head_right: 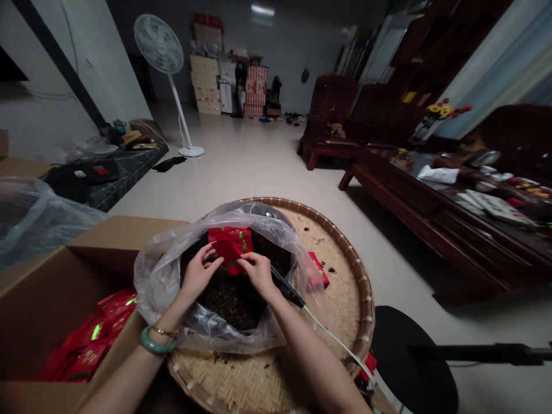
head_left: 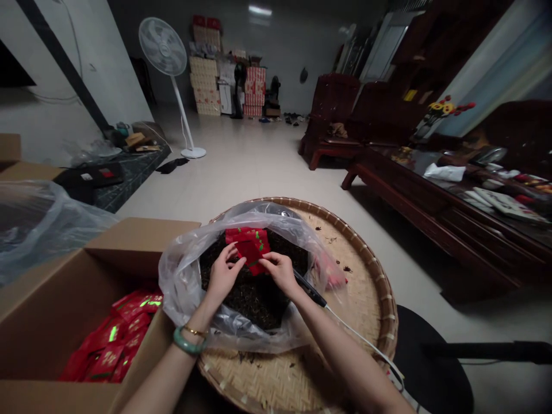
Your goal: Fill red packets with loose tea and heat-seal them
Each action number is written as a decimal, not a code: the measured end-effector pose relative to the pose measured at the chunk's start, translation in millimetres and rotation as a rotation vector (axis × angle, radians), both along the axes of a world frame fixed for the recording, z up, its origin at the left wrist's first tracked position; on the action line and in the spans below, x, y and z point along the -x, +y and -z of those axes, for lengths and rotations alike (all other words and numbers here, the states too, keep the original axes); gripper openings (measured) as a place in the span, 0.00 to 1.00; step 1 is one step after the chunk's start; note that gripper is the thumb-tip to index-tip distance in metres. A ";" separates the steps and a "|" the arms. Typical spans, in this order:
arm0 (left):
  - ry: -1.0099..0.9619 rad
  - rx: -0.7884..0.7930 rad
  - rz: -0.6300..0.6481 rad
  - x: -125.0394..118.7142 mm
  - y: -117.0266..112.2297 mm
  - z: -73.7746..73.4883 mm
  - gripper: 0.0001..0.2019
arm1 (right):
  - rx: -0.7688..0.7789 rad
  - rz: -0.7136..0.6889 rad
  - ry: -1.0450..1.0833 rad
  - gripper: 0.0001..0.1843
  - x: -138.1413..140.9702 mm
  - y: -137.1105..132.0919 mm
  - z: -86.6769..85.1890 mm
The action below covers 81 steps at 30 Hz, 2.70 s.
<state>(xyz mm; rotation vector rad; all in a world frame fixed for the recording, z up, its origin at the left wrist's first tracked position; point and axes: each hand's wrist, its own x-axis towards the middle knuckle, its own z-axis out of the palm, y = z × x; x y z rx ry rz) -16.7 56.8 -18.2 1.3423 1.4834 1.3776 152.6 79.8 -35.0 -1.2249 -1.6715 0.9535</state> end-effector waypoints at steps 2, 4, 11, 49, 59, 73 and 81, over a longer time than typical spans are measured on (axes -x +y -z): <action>-0.114 0.048 0.078 -5.2 -4.5 -6.9 0.19 | 0.056 -0.043 0.034 0.13 1.2 -6.8 -3.3; -0.108 0.078 0.124 -10.2 -10.6 -13.4 0.17 | -0.015 -0.035 0.034 0.14 0.0 -15.1 -10.7; 0.104 0.090 0.174 -21.3 -28.6 -17.4 0.11 | -0.684 -0.014 -0.395 0.24 -14.4 -29.6 -43.4; -0.164 0.218 0.453 -5.3 -37.0 -15.4 0.21 | 0.600 -0.503 0.468 0.30 -38.3 -44.1 -43.0; 0.156 0.113 0.278 5.5 -43.0 -4.7 0.25 | 0.756 -0.457 0.519 0.34 -34.4 -44.9 -39.9; 0.748 -0.303 0.309 -2.7 -52.6 -4.4 0.24 | 0.648 -0.538 0.435 0.36 -19.2 -47.5 -57.9; 0.695 -0.283 0.140 3.7 -49.6 -3.8 0.21 | 0.215 -0.197 0.042 0.16 -37.9 -50.9 -31.3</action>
